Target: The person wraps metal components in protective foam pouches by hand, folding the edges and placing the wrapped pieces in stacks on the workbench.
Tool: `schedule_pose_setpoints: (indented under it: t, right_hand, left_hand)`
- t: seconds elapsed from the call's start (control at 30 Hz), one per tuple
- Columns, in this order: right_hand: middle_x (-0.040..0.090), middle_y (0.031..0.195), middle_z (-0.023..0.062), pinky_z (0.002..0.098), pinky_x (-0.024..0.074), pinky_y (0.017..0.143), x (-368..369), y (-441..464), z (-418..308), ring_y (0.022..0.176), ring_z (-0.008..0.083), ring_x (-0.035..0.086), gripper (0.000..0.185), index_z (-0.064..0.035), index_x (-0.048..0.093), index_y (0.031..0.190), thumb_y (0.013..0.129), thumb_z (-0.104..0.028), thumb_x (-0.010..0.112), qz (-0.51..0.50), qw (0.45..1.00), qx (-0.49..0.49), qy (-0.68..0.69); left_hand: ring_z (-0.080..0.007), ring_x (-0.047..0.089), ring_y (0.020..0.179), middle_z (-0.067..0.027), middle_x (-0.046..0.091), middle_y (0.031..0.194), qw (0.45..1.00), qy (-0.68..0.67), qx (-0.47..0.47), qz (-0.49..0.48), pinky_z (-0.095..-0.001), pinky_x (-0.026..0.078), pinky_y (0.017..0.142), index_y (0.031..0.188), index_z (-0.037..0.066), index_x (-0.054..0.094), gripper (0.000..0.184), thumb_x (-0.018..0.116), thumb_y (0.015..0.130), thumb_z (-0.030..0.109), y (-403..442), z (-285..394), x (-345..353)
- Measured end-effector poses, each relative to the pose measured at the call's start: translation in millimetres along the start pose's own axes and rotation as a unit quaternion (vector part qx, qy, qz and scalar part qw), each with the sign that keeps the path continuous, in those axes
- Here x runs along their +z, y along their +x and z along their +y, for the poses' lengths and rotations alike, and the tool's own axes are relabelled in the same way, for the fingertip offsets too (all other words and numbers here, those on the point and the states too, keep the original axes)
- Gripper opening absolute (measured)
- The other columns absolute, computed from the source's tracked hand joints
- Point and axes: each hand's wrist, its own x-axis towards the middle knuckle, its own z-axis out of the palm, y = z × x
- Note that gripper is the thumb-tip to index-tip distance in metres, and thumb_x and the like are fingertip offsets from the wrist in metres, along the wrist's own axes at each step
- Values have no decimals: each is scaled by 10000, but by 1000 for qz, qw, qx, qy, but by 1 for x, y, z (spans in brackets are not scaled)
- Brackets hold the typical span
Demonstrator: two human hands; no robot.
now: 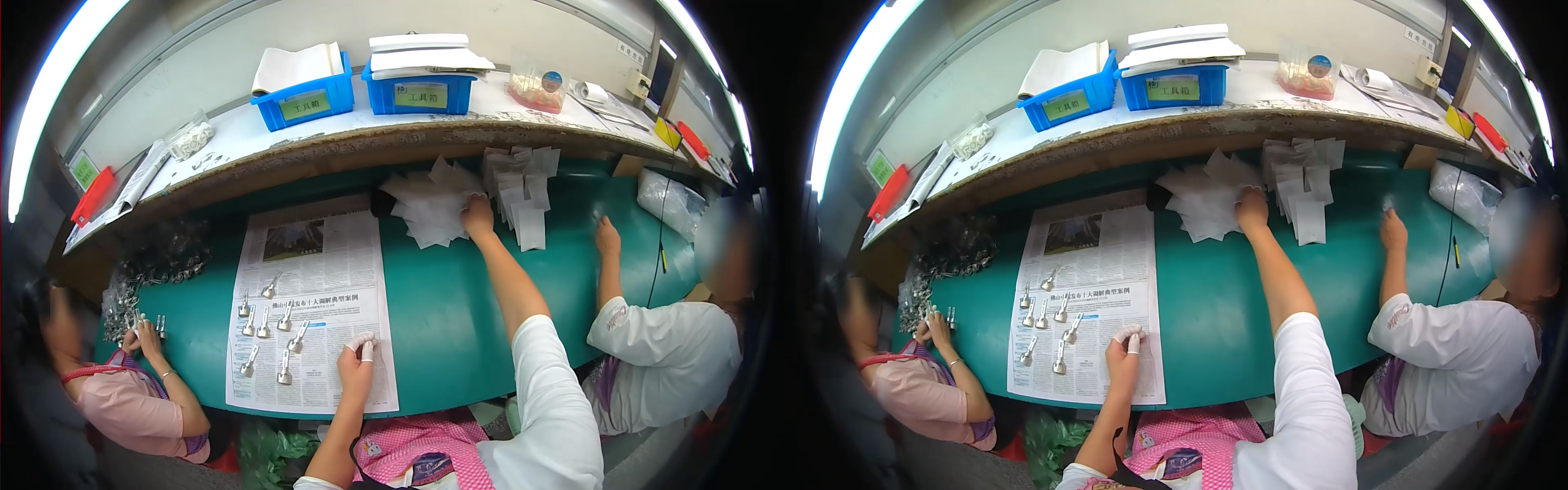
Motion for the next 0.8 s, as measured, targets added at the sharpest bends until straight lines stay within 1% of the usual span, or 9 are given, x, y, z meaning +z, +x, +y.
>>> schedule_pose_setpoints:
  t: [0.07, 0.2, 0.23, 0.37, 0.5, 0.57, 0.67, 0.7, 0.8]
  right_hand:
    - [550, 996, 220, 463, 479, 836, 5, 12, 3, 995, 405, 545, 235, 29, 548, 942, 715, -29, 560, 14, 1000, 15, -7]
    - [567, 1027, 214, 458, 482, 847, 16, 21, 18, 1039, 387, 535, 292, -10, 576, 989, 698, 1, 556, -27, 999, 23, -34]
    - [586, 1031, 199, 449, 492, 827, 25, 20, 24, 1016, 377, 556, 305, -33, 607, 995, 697, 1, 551, 8, 998, -13, -64]
    - [624, 938, 169, 442, 504, 779, 18, 15, 24, 901, 356, 608, 243, -41, 638, 926, 696, -31, 560, 36, 996, -21, -80]
    - [612, 923, 205, 457, 490, 766, 8, 12, 12, 887, 383, 595, 219, -14, 610, 917, 707, -38, 552, 85, 996, 28, -15]
    - [604, 914, 223, 458, 480, 754, 7, 11, 3, 887, 401, 587, 207, 3, 592, 912, 717, -40, 541, 125, 991, 48, 22]
    - [595, 963, 264, 442, 473, 744, 5, -10, -25, 903, 431, 574, 189, 22, 569, 931, 771, -74, 541, 141, 965, 70, 211]
    - [628, 931, 197, 427, 452, 773, 12, -21, -41, 842, 370, 604, 271, 40, 564, 1075, 847, -101, 525, 178, 936, 83, 294]
    - [643, 946, 103, 370, 457, 741, 9, -63, -92, 854, 221, 608, 266, 18, 569, 1125, 923, -147, 514, 131, 877, 93, 452]
  left_hand:
    - [-158, 636, 889, -110, 653, 972, 1000, 11, -6, -4, -266, 504, 825, 1018, -35, 607, 143, 532, 897, -32, 0, 3, 0]
    - [-151, 622, 899, -99, 644, 967, 999, 30, -15, -11, -266, 494, 837, 1034, -38, 595, 143, 518, 915, -15, 0, 6, 0]
    - [-152, 623, 900, -99, 645, 965, 999, 34, -17, -12, -266, 494, 836, 1035, -37, 595, 144, 519, 915, -14, -1, 6, 0]
    - [-152, 622, 899, -101, 646, 960, 999, 37, -18, -12, -266, 494, 836, 1040, -36, 594, 146, 522, 916, -10, -1, 6, 0]
    - [-152, 618, 893, -99, 646, 957, 999, 28, -14, -11, -266, 491, 838, 1049, -37, 592, 153, 525, 915, -7, -3, 4, 0]
    - [-151, 616, 889, -97, 646, 956, 999, 34, -11, -14, -266, 491, 836, 1057, -38, 590, 159, 525, 917, -3, -1, 5, -1]
    - [-162, 627, 898, -106, 653, 960, 999, 44, -5, -13, -271, 497, 829, 1066, -38, 592, 171, 526, 914, 2, -1, 4, -1]
    - [-175, 640, 911, -118, 660, 966, 999, 38, 1, -8, -276, 503, 827, 1067, -36, 595, 176, 529, 908, 0, -1, 4, -1]
    - [-187, 646, 936, -133, 653, 1018, 1000, 28, 7, 9, -281, 509, 823, 1115, -34, 573, 217, 525, 908, 7, 3, -9, -2]
